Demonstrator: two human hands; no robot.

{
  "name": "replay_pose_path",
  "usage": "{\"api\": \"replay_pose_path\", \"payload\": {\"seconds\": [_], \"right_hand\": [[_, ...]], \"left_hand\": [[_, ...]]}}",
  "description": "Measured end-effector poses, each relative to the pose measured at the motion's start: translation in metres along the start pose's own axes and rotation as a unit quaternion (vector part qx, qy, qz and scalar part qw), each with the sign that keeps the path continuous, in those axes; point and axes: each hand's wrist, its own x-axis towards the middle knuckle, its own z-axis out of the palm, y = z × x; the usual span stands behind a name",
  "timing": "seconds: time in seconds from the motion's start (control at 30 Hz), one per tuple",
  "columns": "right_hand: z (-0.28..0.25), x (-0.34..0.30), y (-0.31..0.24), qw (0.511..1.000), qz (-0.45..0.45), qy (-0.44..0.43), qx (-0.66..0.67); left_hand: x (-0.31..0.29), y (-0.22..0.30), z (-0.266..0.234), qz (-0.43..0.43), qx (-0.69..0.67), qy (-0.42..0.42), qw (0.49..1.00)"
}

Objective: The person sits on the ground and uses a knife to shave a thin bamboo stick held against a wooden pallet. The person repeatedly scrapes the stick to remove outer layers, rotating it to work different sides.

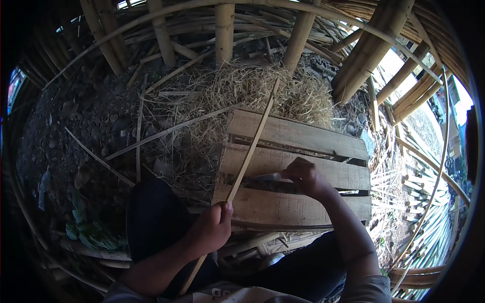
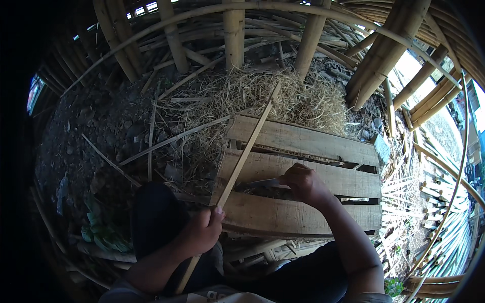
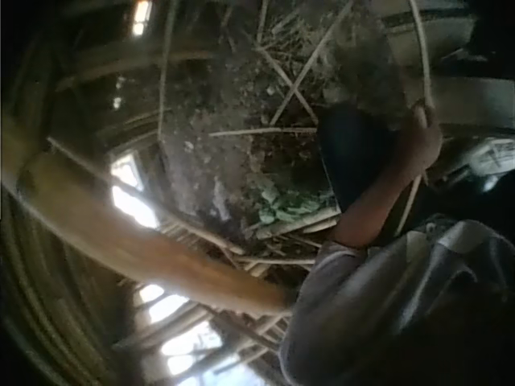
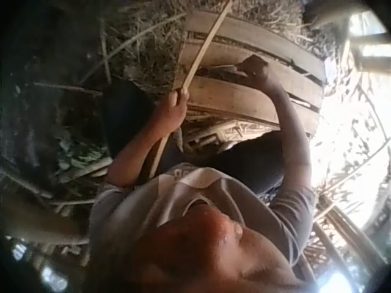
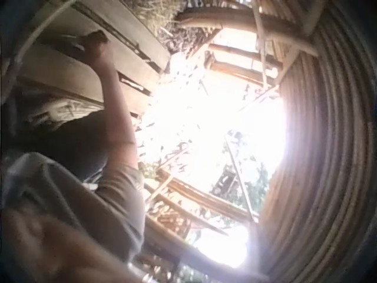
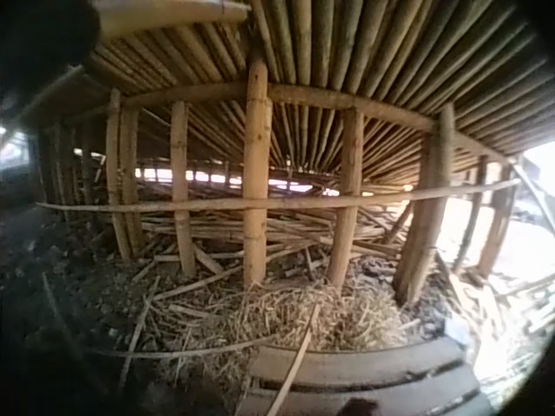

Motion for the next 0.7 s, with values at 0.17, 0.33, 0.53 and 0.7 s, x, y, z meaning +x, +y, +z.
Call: {"api": "replay_pose_path", "payload": {"seconds": [0.17,0.33,0.53,0.7], "right_hand": [[0.007,-0.01,0.033,0.986,0.093,0.122,-0.069],[-0.005,0.007,0.019,0.965,0.12,0.19,-0.133],[0.007,0.007,-0.004,0.998,-0.003,0.057,-0.02],[-0.016,-0.007,0.049,0.967,0.088,0.141,-0.195]], "left_hand": [[-0.002,0.002,0.001,0.016,0.017,-0.002,1.0],[-0.006,0.005,-0.001,-0.022,0.007,-0.021,1.0],[-0.005,-0.002,0.0,-0.038,-0.004,-0.028,0.999],[-0.006,0.005,0.002,-0.029,-0.011,-0.04,0.999]]}}
